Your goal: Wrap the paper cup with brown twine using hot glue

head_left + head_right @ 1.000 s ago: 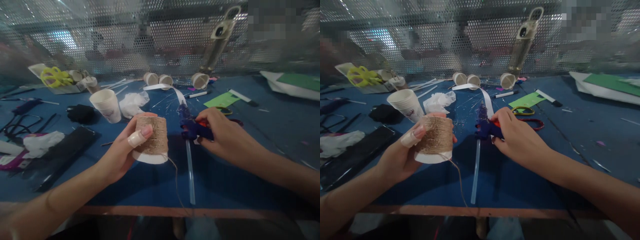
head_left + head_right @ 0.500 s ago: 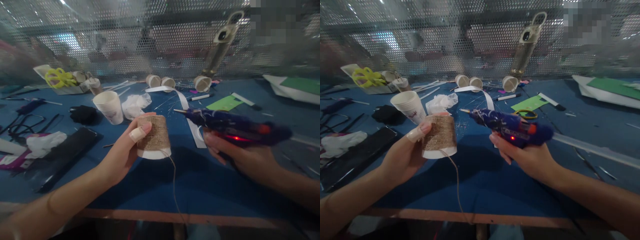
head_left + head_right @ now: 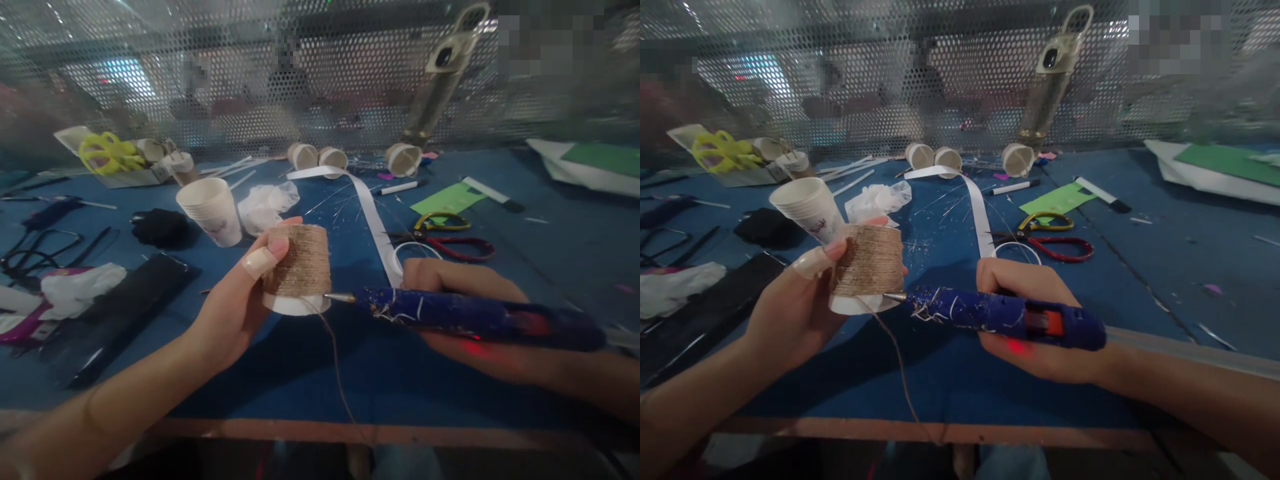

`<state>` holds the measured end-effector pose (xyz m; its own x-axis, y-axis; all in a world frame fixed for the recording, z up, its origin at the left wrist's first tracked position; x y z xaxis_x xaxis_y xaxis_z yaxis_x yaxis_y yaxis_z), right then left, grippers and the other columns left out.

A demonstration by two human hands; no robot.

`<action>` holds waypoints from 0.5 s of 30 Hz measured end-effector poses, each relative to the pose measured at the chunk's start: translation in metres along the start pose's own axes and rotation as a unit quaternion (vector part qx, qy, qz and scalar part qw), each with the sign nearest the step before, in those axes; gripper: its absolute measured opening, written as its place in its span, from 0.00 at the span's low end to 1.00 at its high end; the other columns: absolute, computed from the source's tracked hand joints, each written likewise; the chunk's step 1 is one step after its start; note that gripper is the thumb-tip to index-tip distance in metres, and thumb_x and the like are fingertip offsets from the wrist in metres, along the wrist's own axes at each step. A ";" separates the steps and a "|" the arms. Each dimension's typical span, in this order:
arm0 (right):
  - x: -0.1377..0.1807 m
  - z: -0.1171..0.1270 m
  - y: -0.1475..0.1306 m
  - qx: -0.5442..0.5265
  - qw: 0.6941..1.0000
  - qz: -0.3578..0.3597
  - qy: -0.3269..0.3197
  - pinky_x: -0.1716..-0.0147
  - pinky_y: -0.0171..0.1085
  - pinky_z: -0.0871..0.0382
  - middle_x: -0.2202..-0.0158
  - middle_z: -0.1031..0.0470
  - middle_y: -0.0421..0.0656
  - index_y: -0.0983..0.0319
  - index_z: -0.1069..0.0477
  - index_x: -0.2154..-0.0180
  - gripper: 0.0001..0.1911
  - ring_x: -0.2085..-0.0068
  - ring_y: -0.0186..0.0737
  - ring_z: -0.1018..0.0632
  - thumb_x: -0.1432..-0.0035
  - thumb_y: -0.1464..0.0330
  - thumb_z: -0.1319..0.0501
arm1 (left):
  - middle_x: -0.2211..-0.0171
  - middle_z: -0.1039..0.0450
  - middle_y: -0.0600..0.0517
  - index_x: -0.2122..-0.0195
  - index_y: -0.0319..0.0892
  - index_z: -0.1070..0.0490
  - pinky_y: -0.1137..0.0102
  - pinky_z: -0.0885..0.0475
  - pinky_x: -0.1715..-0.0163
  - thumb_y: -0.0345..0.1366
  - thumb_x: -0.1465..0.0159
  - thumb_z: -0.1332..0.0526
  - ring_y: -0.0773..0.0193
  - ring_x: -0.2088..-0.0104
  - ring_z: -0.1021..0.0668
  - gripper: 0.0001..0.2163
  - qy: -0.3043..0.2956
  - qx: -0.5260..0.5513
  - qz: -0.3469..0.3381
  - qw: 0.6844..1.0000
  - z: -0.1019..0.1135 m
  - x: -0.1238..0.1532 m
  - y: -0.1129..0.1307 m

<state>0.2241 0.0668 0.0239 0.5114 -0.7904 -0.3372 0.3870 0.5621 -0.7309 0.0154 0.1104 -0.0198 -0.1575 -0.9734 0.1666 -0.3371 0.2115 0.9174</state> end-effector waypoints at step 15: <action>0.016 -0.001 -0.002 0.105 0.993 0.023 0.043 0.74 0.39 0.42 0.73 0.32 0.32 0.54 0.41 0.68 0.14 0.75 0.33 0.32 0.36 0.66 0.35 | 0.44 0.17 0.48 0.36 0.50 0.23 0.61 0.18 0.50 0.50 0.32 0.29 0.50 0.47 0.16 0.25 -0.055 -0.037 -0.015 0.998 -0.005 0.001 -0.003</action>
<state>0.2309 0.0527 0.0187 0.4686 -0.7753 -0.4235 0.5207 0.6296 -0.5765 0.0211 0.1081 -0.0200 -0.2507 -0.9627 0.1017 -0.2746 0.1714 0.9461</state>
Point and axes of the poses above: each hand's wrist, its own x-axis away from the middle knuckle, its own z-axis out of the back of the hand, y = z × x, the point moved 10 cm from there along -x, towards the middle knuckle
